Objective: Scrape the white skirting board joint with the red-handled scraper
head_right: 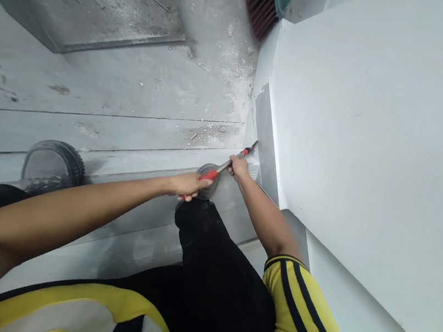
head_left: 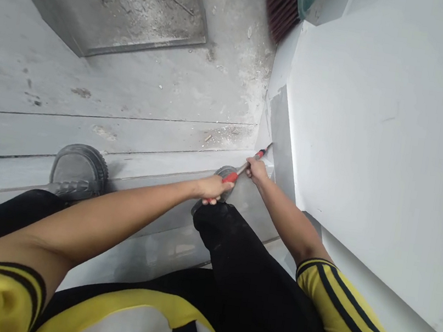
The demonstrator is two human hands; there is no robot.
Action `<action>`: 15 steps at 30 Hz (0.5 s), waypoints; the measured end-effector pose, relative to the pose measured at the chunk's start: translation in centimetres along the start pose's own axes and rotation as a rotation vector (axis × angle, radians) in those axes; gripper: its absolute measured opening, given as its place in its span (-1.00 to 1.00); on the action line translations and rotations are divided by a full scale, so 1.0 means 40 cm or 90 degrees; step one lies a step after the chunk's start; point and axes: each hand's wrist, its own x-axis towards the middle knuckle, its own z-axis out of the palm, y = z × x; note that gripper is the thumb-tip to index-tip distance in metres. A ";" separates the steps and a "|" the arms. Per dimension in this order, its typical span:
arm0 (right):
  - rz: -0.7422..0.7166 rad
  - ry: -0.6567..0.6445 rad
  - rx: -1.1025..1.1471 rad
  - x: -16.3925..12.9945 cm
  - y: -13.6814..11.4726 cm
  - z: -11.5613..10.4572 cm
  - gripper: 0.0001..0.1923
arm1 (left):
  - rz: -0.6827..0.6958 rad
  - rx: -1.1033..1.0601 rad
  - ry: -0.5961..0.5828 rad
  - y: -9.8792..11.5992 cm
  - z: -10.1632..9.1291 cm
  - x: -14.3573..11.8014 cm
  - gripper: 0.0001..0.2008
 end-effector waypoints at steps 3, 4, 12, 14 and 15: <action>-0.017 0.004 0.025 -0.065 0.013 -0.045 -0.79 | 0.006 0.018 -0.053 0.014 0.043 -0.045 -0.57; -0.022 0.005 0.031 -0.077 0.016 -0.057 -0.79 | 0.002 0.027 -0.068 0.019 0.053 -0.055 -0.57; -0.012 0.039 0.014 0.024 -0.028 -0.009 -0.78 | -0.049 -0.078 -0.008 0.071 0.001 0.004 -0.62; 0.005 0.042 0.013 0.046 -0.038 0.010 -0.79 | -0.062 -0.074 -0.002 0.070 -0.019 0.016 -0.62; 0.012 0.043 0.010 0.055 -0.040 0.017 -0.79 | -0.064 -0.073 0.004 0.066 -0.027 0.021 -0.63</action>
